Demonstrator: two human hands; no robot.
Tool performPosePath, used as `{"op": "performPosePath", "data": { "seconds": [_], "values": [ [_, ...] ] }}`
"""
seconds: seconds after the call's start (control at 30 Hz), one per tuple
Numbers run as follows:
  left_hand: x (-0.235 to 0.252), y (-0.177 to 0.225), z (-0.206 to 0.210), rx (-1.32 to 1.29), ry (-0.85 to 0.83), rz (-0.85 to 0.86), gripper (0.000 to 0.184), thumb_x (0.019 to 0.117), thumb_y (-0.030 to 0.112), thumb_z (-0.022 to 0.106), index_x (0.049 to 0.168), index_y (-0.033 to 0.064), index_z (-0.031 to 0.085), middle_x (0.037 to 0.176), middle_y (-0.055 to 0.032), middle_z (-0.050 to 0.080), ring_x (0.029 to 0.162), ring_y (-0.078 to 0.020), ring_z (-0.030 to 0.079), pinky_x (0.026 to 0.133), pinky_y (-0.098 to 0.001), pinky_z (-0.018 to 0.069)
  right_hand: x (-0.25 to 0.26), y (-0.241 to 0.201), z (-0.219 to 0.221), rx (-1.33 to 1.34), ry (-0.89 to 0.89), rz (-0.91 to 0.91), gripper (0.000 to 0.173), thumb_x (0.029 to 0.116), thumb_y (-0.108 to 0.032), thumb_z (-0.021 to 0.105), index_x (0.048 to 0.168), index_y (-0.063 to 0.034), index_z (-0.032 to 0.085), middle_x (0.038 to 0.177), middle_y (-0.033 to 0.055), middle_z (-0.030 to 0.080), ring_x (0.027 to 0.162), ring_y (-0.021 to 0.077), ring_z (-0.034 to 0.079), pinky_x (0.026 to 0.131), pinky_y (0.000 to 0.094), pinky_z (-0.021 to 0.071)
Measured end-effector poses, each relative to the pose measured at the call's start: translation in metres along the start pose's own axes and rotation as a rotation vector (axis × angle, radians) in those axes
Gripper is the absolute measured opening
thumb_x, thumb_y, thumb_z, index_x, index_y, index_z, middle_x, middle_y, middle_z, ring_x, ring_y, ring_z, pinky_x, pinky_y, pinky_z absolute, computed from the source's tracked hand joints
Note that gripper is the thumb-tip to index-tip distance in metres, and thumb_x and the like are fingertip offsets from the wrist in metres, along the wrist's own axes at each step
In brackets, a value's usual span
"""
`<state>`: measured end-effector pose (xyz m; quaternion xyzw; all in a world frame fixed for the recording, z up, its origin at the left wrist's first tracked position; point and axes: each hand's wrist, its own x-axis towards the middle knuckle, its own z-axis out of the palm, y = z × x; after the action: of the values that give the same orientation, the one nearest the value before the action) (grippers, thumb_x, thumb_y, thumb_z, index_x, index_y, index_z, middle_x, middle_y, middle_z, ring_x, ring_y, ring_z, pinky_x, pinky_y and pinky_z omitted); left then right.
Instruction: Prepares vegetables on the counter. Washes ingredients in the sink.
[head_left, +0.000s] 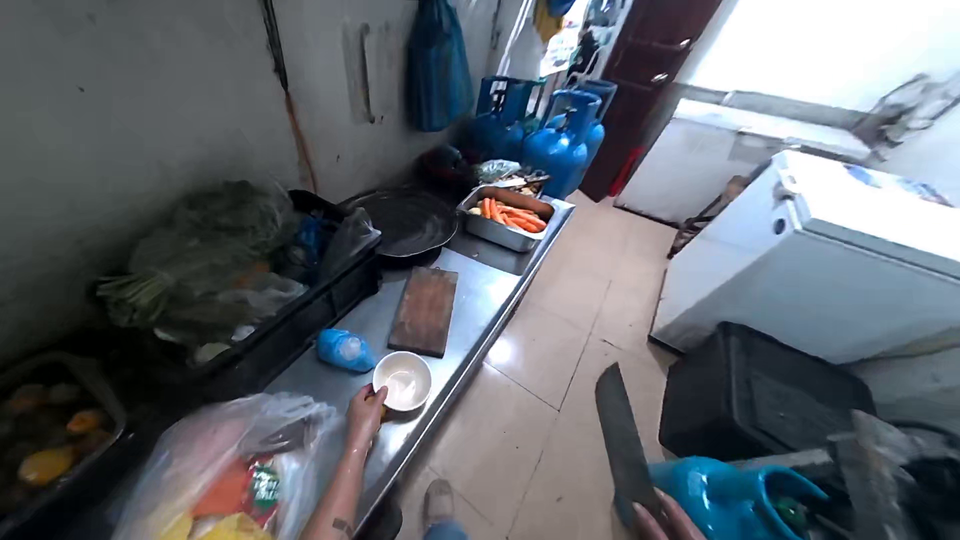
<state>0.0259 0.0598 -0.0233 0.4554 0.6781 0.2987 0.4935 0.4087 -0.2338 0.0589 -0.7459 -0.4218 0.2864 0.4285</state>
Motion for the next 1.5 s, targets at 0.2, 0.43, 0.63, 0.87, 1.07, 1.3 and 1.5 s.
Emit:
{"op": "performPosePath", "data": {
  "seconds": [0.2, 0.43, 0.63, 0.87, 1.07, 1.3, 1.5],
  "values": [
    [0.011, 0.01, -0.009, 0.203, 0.034, -0.011, 0.048, 0.1027, 0.039, 0.06, 0.136, 0.0046, 0.063, 0.125, -0.0182, 0.068, 0.102, -0.0268, 0.071, 0.092, -0.0475, 0.0575, 0.168, -0.036, 0.027, 0.095, -0.242, 0.006, 0.045, 0.1017, -0.027, 0.057, 0.135, 0.0025, 0.054, 0.08, 0.005, 0.065, 0.063, 0.0134, 0.063, 0.061, 0.0332, 0.0577],
    [-0.011, 0.097, 0.013, -0.069, 0.29, -0.122, 0.053, 0.0881, 0.008, 0.07, 0.137, 0.0037, 0.049, 0.116, -0.016, 0.059, 0.066, -0.0162, 0.058, 0.053, -0.0321, 0.0504, 0.371, -0.042, 0.077, -0.251, -0.539, -0.008, 0.045, 0.1043, -0.03, 0.049, 0.145, -0.0098, 0.047, 0.081, 0.0076, 0.063, 0.057, 0.0197, 0.061, 0.054, 0.0415, 0.0547],
    [0.081, 0.157, 0.118, 0.018, 0.272, -0.177, 0.063, 0.0894, 0.021, 0.078, 0.141, 0.0078, 0.045, 0.117, -0.0196, 0.064, 0.074, -0.0284, 0.068, 0.064, -0.0464, 0.0595, 0.511, -0.059, 0.105, -0.413, -0.762, -0.31, 0.038, 0.1045, -0.029, 0.054, 0.139, -0.0131, 0.054, 0.075, 0.0106, 0.061, 0.059, 0.0236, 0.059, 0.058, 0.0482, 0.0513],
    [0.126, 0.193, 0.163, 0.533, 0.303, -0.161, 0.061, 0.0845, 0.033, 0.085, 0.133, 0.0088, 0.056, 0.105, -0.0221, 0.071, 0.096, -0.0432, 0.069, 0.081, -0.063, 0.0542, 0.577, -0.055, 0.082, -0.488, -0.868, -0.406, 0.041, 0.1028, -0.038, 0.054, 0.139, -0.0167, 0.056, 0.073, 0.0055, 0.059, 0.054, 0.0182, 0.056, 0.052, 0.0424, 0.0493],
    [0.141, 0.163, 0.151, 0.257, 0.493, -0.104, 0.064, 0.0816, 0.044, 0.085, 0.132, 0.0107, 0.063, 0.132, -0.0145, 0.063, 0.117, -0.0298, 0.064, 0.099, -0.0536, 0.0533, 0.596, -0.044, 0.081, -0.501, -0.936, -0.379, 0.042, 0.1039, -0.042, 0.051, 0.139, -0.0205, 0.056, 0.072, 0.0045, 0.06, 0.052, 0.0189, 0.057, 0.05, 0.0429, 0.0501],
    [0.09, 0.185, 0.149, -1.248, 0.922, -0.246, 0.04, 0.1052, 0.057, 0.038, 0.11, 0.0209, 0.056, 0.083, 0.005, 0.056, 0.06, -0.0062, 0.054, 0.056, -0.022, 0.0489, 0.588, -0.053, 0.102, -0.447, -1.013, -0.45, 0.047, 0.1042, -0.049, 0.044, 0.14, -0.0201, 0.055, 0.068, 0.0009, 0.057, 0.05, 0.0144, 0.054, 0.048, 0.038, 0.0488],
    [0.061, 0.186, 0.174, -0.88, 0.645, -0.155, 0.044, 0.095, -0.006, 0.047, 0.136, 0.0097, 0.053, 0.119, -0.0059, 0.058, 0.095, -0.013, 0.06, 0.085, -0.0306, 0.0522, 0.594, -0.073, 0.115, -0.453, -1.031, -0.52, 0.053, 0.1049, -0.054, 0.038, 0.142, -0.0197, 0.055, 0.068, 0.002, 0.056, 0.052, 0.0169, 0.055, 0.051, 0.0418, 0.049]
  ]
}}
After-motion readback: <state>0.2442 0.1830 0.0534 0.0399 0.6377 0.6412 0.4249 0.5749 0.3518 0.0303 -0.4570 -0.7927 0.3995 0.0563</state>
